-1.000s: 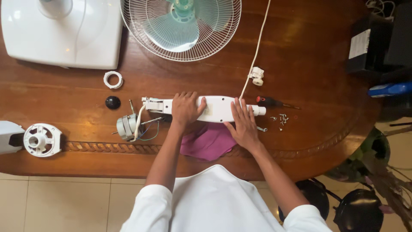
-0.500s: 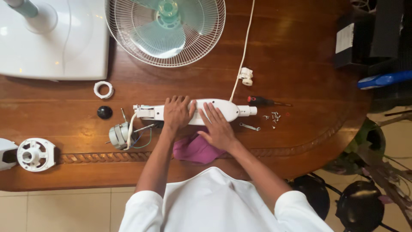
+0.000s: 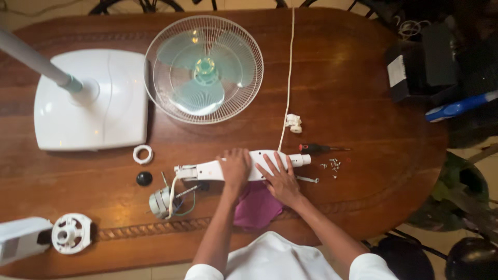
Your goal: The person assembles a white plastic fan housing by aligning it over the motor and internal components, then fastening it with multiple screws using a screwdriver. They handle screws, washers, and the housing, and use a pink cloth to wipe the surface during assembly.
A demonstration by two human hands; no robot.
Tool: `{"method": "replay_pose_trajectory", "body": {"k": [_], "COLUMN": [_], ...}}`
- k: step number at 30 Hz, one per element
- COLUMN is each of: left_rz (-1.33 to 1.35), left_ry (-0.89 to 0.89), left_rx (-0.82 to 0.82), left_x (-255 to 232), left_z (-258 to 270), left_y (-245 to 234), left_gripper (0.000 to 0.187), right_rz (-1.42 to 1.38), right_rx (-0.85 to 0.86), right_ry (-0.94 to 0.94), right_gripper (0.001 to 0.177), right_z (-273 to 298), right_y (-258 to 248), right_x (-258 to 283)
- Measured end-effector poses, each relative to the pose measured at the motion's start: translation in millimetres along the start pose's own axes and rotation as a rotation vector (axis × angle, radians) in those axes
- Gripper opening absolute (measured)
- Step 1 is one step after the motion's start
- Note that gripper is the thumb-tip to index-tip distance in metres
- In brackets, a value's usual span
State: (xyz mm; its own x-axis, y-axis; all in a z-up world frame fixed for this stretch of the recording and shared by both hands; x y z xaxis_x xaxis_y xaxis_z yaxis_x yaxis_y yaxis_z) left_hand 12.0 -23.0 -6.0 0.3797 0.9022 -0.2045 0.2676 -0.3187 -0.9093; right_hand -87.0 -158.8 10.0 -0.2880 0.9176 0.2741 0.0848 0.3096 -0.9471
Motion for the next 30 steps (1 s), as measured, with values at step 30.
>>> {"method": "replay_pose_trajectory", "body": {"k": [30], "left_rz": [0.194], "left_ry": [0.088], "left_rx": [0.106], "left_x": [-33], "left_z": [-20], "left_y": [-8], "left_gripper": [0.044], "right_rz": [-0.103], "right_rx": [-0.296], "right_ry": [0.270], "right_gripper": [0.050], "right_z": [9], "right_y": [-1], "right_x": [-71]}}
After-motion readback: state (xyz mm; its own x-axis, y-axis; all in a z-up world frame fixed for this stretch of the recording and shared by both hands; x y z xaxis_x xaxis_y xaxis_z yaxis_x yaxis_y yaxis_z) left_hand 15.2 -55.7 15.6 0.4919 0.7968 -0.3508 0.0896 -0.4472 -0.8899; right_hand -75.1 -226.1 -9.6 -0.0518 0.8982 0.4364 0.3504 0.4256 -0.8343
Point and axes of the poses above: each hand's wrist, its own z-axis away from the middle knuckle, its own y-axis out of the palm, x = y × z, the point moved 4 cm from there along -z, towards the middle knuckle, and after that the axes turned 4 degrees about -z, right-handed, at the moved point
